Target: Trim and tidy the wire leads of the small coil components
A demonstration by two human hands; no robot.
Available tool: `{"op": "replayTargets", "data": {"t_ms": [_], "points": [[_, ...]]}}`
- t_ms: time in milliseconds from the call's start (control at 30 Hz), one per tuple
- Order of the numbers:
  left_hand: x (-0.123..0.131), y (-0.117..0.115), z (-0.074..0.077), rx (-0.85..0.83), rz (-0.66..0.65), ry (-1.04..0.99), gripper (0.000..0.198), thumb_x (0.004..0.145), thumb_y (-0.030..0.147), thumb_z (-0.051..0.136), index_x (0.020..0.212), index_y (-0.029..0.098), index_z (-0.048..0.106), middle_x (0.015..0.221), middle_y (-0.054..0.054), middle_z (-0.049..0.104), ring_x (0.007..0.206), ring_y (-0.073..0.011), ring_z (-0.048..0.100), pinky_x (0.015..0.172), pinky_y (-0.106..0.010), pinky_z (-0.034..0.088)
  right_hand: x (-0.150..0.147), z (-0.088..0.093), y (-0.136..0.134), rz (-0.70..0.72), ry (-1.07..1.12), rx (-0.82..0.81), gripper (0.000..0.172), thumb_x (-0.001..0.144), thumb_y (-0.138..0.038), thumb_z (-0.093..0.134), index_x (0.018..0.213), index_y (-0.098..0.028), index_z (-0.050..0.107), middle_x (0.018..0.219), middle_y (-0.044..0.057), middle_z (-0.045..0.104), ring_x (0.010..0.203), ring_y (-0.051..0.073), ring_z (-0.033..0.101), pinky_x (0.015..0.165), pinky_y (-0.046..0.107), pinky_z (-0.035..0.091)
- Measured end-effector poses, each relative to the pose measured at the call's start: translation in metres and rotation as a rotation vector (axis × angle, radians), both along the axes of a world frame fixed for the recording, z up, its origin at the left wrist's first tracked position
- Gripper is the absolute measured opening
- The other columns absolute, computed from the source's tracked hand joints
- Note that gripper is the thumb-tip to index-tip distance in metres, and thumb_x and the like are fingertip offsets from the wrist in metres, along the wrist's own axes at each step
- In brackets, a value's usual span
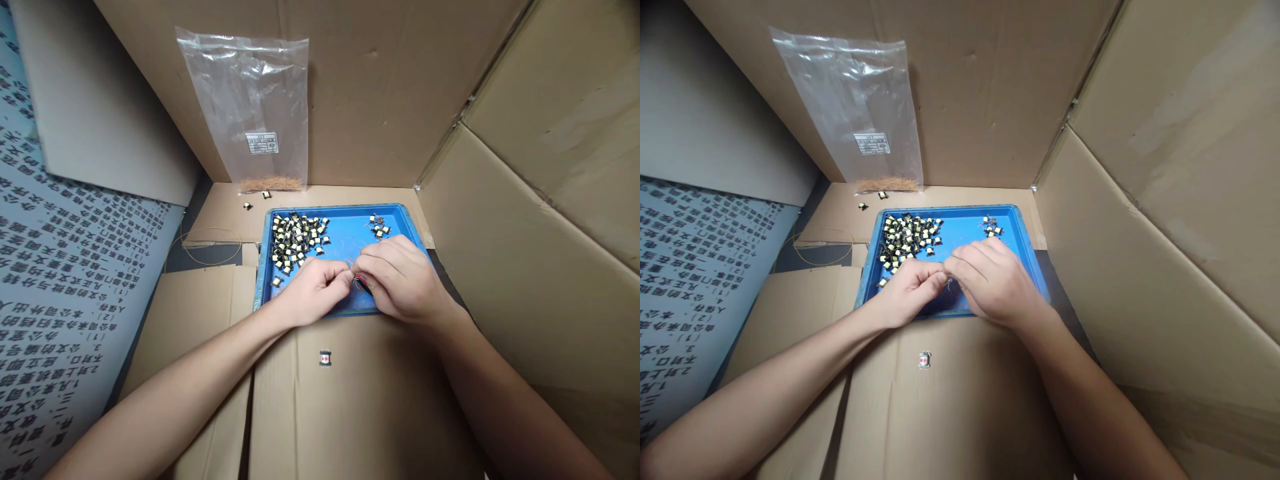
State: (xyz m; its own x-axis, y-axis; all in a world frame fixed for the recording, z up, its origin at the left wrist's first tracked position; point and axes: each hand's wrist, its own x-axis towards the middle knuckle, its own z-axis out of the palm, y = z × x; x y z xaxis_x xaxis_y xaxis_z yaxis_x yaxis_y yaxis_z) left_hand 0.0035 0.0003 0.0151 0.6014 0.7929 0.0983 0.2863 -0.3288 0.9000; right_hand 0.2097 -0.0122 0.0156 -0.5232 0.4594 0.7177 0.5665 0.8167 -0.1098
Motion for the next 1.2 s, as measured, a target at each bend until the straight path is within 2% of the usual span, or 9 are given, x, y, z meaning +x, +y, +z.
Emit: {"op": "replayTargets", "data": {"t_ms": [100,167,233,300,400,500,667,933,1200], "points": [[-0.002,-0.001,-0.002,0.020,-0.057,-0.035,0.047,0.100,0.045,0.048,0.063,0.020,0.035,0.059,0.005,0.031,0.057,-0.0096,0.028,0.056,-0.026,0.025,-0.006,0.002,0.000,-0.032,0.305,-0.167,0.015,0.101,-0.014,0.061,0.106,-0.023,0.071,0.099,0.005,0.076,0.093,0.020,0.070,0.085,0.037,0.052],[-0.003,-0.001,-0.005,0.032,-0.059,-0.086,0.051,0.103,0.051,0.046,0.064,0.020,0.037,0.059,0.005,0.035,0.057,-0.0100,0.031,0.057,-0.027,0.026,-0.008,0.005,0.001,-0.056,0.526,-0.445,0.011,0.101,-0.020,0.064,0.103,-0.023,0.074,0.097,0.005,0.075,0.090,0.019,0.069,0.078,0.034,0.053],[-0.004,-0.001,-0.008,0.027,-0.044,-0.151,0.055,0.105,0.058,0.043,0.065,0.020,0.040,0.060,0.004,0.038,0.057,-0.0105,0.033,0.057,-0.027,0.027,-0.008,0.008,0.001,0.038,0.653,-0.824,0.011,0.097,-0.031,0.072,0.096,-0.021,0.075,0.086,0.003,0.073,0.075,0.017,0.066,0.067,0.031,0.051],[-0.005,-0.001,-0.010,0.008,-0.051,-0.219,0.057,0.106,0.060,0.043,0.066,0.019,0.043,0.061,0.004,0.041,0.057,-0.0107,0.035,0.057,-0.027,0.028,-0.006,0.010,0.002,0.163,0.730,-1.159,0.022,0.088,-0.040,0.082,0.089,-0.019,0.074,0.074,0.000,0.069,0.062,0.013,0.058,0.059,0.028,0.045],[-0.006,-0.001,-0.012,-0.033,-0.065,-0.264,0.055,0.106,0.058,0.045,0.068,0.019,0.046,0.062,0.003,0.044,0.059,-0.0111,0.037,0.059,-0.028,0.031,-0.005,0.011,0.002,0.208,0.829,-1.396,0.033,0.075,-0.043,0.093,0.084,-0.017,0.074,0.066,-0.002,0.066,0.056,0.010,0.052,0.052,0.024,0.036],[-0.005,-0.002,-0.011,-0.058,-0.065,-0.272,0.055,0.106,0.058,0.046,0.068,0.019,0.046,0.061,0.004,0.043,0.059,-0.0114,0.037,0.060,-0.028,0.031,-0.006,0.010,0.002,0.194,0.884,-1.458,0.034,0.071,-0.042,0.096,0.081,-0.017,0.076,0.065,-0.001,0.067,0.057,0.009,0.054,0.052,0.023,0.035],[-0.005,-0.002,-0.011,-0.078,-0.073,-0.279,0.055,0.106,0.058,0.046,0.067,0.019,0.045,0.061,0.004,0.041,0.058,-0.0112,0.036,0.059,-0.028,0.030,-0.009,0.011,0.003,0.225,0.925,-1.518,0.035,0.066,-0.042,0.098,0.077,-0.017,0.076,0.067,0.000,0.070,0.062,0.012,0.062,0.060,0.025,0.047],[-0.005,-0.002,-0.010,-0.087,-0.080,-0.306,0.054,0.105,0.058,0.049,0.067,0.019,0.046,0.062,0.003,0.043,0.059,-0.0112,0.038,0.060,-0.028,0.032,-0.011,0.010,0.002,0.272,0.981,-1.572,0.032,0.068,-0.036,0.099,0.077,-0.016,0.075,0.071,0.001,0.074,0.068,0.012,0.067,0.069,0.025,0.053],[-0.005,-0.002,-0.008,-0.068,-0.053,-0.260,0.056,0.104,0.060,0.048,0.067,0.019,0.047,0.061,0.003,0.043,0.059,-0.0117,0.038,0.060,-0.028,0.032,-0.011,0.009,0.003,0.272,0.975,-1.547,0.033,0.068,-0.038,0.098,0.077,-0.017,0.074,0.072,0.001,0.074,0.068,0.014,0.068,0.069,0.028,0.055]]}}
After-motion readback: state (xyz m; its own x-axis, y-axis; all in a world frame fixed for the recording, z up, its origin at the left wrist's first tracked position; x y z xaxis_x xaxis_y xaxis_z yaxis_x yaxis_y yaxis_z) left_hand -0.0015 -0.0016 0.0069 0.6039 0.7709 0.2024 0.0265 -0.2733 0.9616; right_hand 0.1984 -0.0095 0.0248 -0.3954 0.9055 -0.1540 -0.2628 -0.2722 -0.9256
